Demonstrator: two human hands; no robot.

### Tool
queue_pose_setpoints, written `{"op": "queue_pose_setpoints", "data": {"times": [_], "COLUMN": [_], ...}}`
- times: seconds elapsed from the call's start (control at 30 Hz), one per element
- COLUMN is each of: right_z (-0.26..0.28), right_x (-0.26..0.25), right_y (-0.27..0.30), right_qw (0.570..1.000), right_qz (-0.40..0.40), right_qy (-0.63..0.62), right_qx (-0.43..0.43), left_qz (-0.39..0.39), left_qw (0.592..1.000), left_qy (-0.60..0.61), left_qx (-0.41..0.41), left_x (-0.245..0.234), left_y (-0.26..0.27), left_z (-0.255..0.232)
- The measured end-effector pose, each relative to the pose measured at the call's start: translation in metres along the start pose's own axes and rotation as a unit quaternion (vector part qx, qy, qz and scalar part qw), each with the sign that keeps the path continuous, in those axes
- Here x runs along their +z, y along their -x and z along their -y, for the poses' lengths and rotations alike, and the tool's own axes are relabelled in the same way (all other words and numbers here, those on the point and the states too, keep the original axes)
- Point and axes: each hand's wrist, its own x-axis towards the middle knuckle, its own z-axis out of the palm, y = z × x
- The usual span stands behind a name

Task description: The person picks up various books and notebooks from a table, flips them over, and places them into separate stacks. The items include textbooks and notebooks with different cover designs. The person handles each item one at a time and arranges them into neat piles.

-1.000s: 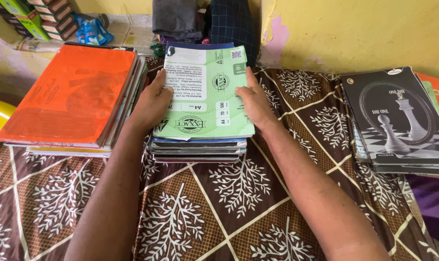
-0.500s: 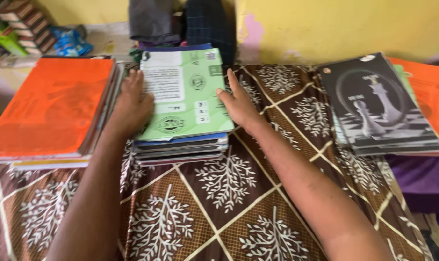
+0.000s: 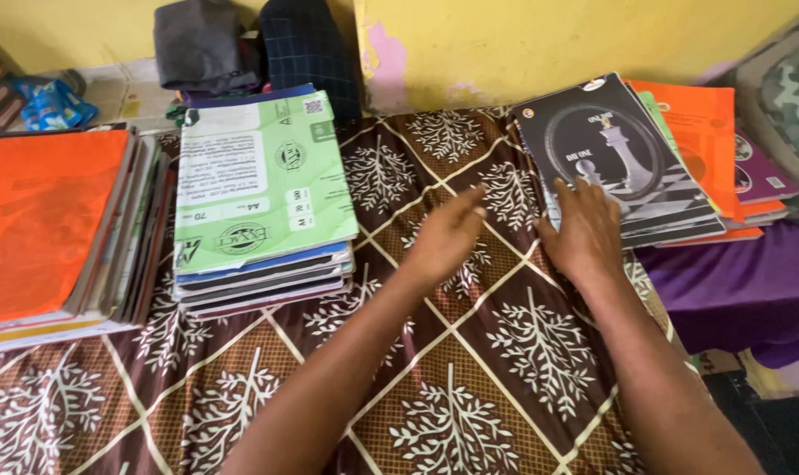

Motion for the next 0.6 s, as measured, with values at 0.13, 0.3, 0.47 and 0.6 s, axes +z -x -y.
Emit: {"op": "queue_pose_setpoints", "data": {"times": [0.13,0.3,0.47,0.6], "right_z": [-0.027,-0.045,-0.049,-0.041], "right_x": [0.005,0.014,0.021,0.016], "right_y": [0.005,0.005,-0.001,-0.003], "right_qw": [0.997,0.997,0.996,0.993], "right_qz": [-0.016,-0.009,-0.024,-0.028], "right_qy": [0.075,0.083,0.087,0.114], "right_qx": [0.019,0.002,-0.008,0.016], "left_qz": [0.034,0.039,0.019,0.013], "left_qw": [0.977,0.953,0.952,0.934], "left_qy": [0.191,0.266,0.263,0.322], "left_qx": [-0.093,-0.138,-0.154,-0.155], "left_x": [0.068,0.094,0.078,0.065], "left_y": [-0.029,-0.044,-0.044,-0.043], "left_z": [0.027,0.052,0.067,0.067]}}
